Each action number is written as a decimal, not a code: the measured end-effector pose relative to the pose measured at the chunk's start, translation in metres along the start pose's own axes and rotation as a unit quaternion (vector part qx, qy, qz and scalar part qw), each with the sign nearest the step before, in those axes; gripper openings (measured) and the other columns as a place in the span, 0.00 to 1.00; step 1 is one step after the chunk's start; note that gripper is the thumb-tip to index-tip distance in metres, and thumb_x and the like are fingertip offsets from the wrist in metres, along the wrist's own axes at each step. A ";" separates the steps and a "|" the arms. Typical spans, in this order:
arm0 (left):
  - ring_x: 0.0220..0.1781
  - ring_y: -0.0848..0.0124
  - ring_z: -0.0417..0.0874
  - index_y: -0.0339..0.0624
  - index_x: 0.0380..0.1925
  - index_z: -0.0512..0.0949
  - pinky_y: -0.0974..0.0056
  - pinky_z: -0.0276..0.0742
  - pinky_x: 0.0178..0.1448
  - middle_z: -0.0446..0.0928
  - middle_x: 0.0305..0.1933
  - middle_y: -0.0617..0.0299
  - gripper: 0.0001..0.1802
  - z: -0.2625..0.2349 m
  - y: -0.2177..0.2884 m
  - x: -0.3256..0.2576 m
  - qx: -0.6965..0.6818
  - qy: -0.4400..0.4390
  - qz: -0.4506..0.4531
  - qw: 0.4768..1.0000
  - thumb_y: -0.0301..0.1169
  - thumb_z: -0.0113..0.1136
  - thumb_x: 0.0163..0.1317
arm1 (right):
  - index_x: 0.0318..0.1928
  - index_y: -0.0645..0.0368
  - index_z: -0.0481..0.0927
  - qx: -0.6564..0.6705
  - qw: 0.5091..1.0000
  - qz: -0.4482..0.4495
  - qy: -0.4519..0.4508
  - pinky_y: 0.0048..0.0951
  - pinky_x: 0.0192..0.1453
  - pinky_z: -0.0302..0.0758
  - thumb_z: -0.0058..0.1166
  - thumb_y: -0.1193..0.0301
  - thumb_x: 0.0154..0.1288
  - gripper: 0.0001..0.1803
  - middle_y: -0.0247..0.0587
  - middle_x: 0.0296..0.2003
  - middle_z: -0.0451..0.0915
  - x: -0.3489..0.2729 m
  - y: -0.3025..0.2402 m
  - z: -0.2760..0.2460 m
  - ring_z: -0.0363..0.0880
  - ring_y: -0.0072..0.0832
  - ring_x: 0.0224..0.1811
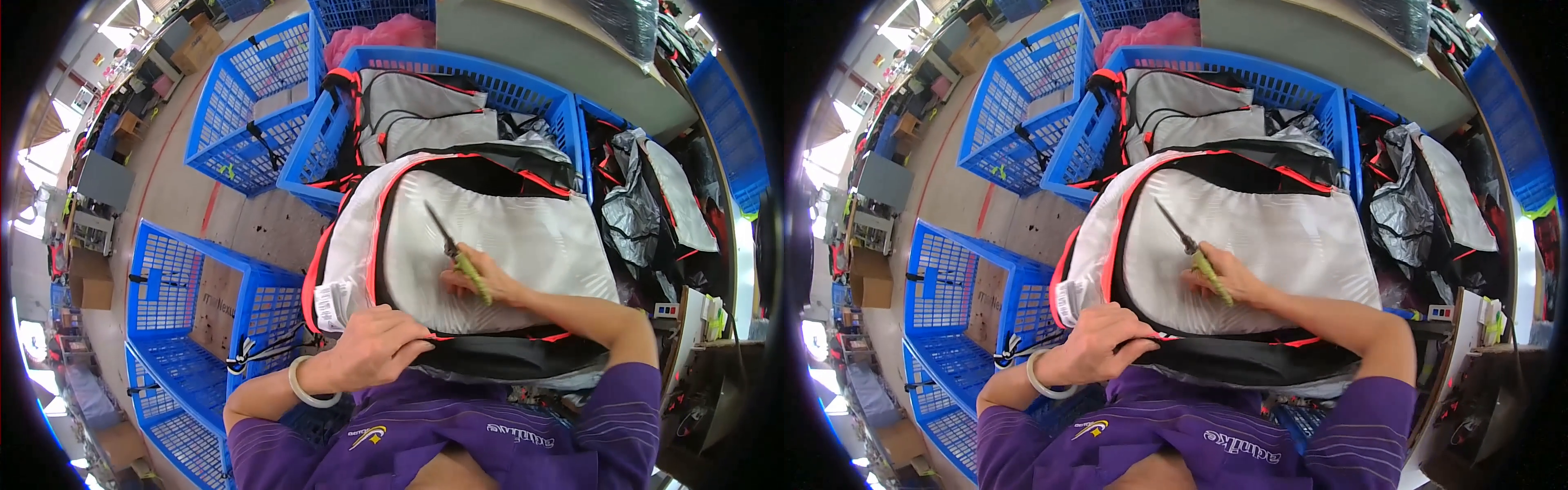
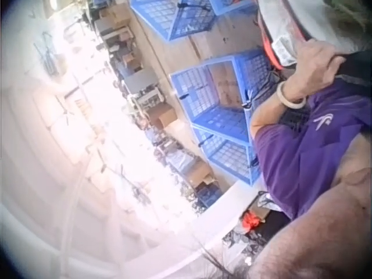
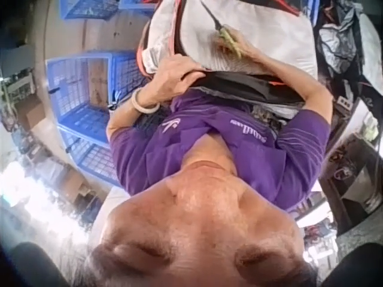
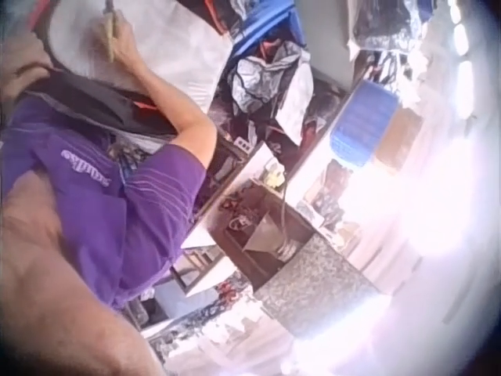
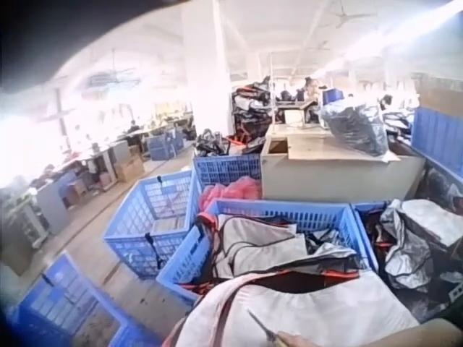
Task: Trimming excess material and loose threads from sports bags using scissors.
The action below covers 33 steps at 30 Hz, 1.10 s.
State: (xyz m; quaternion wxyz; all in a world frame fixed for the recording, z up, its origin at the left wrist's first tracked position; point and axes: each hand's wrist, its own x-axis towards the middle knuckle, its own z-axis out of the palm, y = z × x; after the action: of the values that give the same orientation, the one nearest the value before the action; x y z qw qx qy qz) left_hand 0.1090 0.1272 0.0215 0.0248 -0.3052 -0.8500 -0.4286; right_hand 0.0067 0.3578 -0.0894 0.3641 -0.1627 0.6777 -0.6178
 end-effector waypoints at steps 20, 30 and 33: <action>0.35 0.59 0.73 0.38 0.26 0.77 0.61 0.65 0.49 0.76 0.26 0.59 0.13 0.014 -0.053 -0.004 0.039 0.033 -0.191 0.980 0.32 0.71 0.44 | 0.35 0.65 0.68 -0.077 0.997 -0.033 0.001 0.31 0.32 0.68 0.66 0.71 0.51 0.19 0.40 0.23 0.71 -0.003 -0.047 0.040 0.68 0.26 0.26; 0.31 0.65 0.63 0.40 0.21 0.70 0.62 0.59 0.42 0.64 0.22 0.64 0.17 0.021 -0.066 -0.025 -0.009 0.122 -0.217 0.969 0.31 0.73 0.42 | 0.36 0.62 0.70 -0.388 0.918 -0.073 0.020 0.36 0.36 0.71 0.72 0.48 0.42 0.34 0.44 0.30 0.73 -0.042 -0.077 -0.002 0.74 0.38 0.32; 0.32 0.65 0.64 0.41 0.19 0.69 0.62 0.60 0.41 0.64 0.22 0.64 0.18 0.027 -0.068 -0.023 -0.012 0.140 -0.225 0.964 0.31 0.73 0.40 | 0.37 0.61 0.72 -0.448 0.894 -0.023 0.008 0.39 0.39 0.73 0.71 0.43 0.37 0.38 0.45 0.34 0.75 -0.063 -0.065 -0.007 0.76 0.44 0.38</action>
State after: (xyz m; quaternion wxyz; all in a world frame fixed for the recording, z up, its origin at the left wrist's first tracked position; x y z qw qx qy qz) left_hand 0.0972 0.1054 -0.0507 0.0429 -0.0437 -0.8797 -0.4715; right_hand 0.0294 0.3929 -0.0092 0.2327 -0.3193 0.8817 -0.2579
